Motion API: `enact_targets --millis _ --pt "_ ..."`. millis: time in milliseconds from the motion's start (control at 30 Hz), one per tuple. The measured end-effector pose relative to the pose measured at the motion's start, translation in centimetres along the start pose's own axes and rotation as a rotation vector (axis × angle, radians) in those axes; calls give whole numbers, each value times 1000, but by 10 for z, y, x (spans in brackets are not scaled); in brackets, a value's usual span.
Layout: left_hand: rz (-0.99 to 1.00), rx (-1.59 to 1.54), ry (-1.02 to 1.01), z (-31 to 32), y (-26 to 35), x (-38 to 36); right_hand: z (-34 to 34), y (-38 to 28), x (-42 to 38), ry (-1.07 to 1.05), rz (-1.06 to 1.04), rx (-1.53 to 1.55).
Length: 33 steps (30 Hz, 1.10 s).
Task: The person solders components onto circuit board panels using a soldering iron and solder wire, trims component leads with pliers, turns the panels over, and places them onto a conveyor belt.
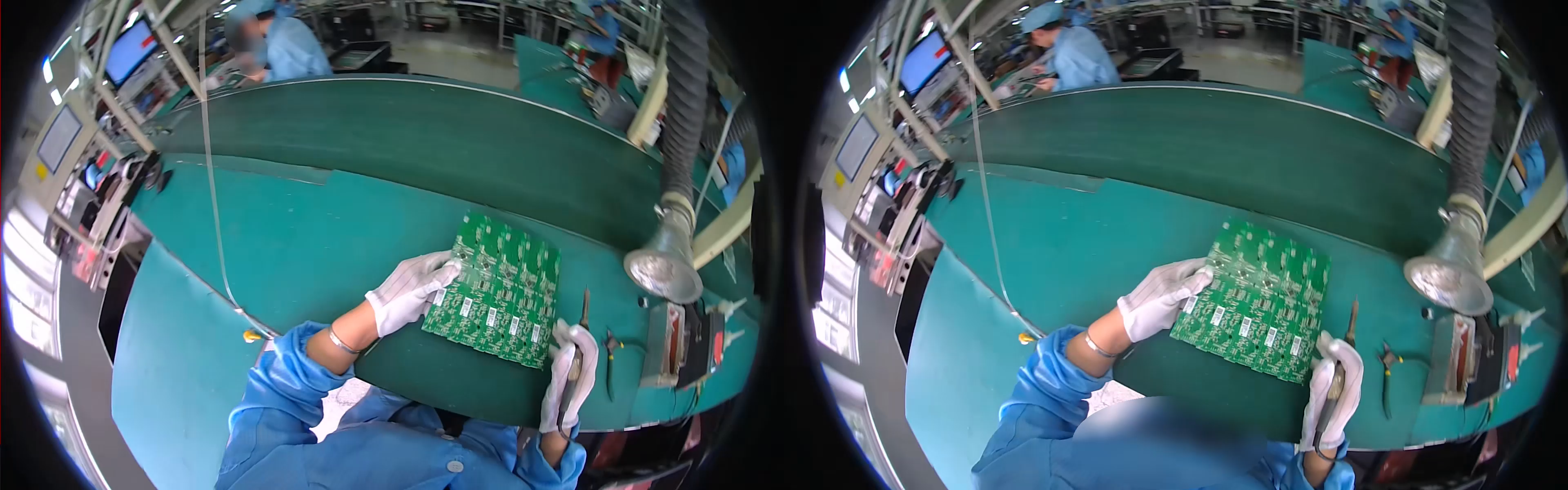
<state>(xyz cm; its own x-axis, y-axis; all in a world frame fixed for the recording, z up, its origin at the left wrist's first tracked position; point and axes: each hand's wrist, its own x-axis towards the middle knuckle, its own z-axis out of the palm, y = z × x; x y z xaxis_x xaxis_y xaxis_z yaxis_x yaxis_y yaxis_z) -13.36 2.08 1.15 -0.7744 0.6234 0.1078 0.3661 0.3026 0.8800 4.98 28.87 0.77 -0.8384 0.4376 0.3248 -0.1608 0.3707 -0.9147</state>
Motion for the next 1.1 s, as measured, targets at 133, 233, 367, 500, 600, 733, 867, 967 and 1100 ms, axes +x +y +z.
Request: enact_targets --millis 133,233,367,500,600,733,867,967,1100 --pt "554 175 57 -2 -15 -7 3 -6 0 -116 -131 -120" --pt "-257 -743 -180 -7 38 -32 1 6 2 -179 -213 -241" --pt "-307 -859 -23 0 35 -42 2 5 1 -169 -216 -236" --pt "-384 -1056 210 -28 10 -23 5 0 2 -129 -165 -23" --pt "-228 -1064 290 -76 -10 14 4 1 5 -86 -184 -74" --pt "-160 -935 460 -139 -86 93 2 4 12 -111 -266 -242" --pt "-249 165 738 -181 -96 150 3 -7 18 -81 -291 -311" --pt "-149 367 877 -181 -85 164 2 -7 20 -38 -343 -335" --pt "16 797 484 -98 -22 124 -1 -7 22 -61 -387 -326"
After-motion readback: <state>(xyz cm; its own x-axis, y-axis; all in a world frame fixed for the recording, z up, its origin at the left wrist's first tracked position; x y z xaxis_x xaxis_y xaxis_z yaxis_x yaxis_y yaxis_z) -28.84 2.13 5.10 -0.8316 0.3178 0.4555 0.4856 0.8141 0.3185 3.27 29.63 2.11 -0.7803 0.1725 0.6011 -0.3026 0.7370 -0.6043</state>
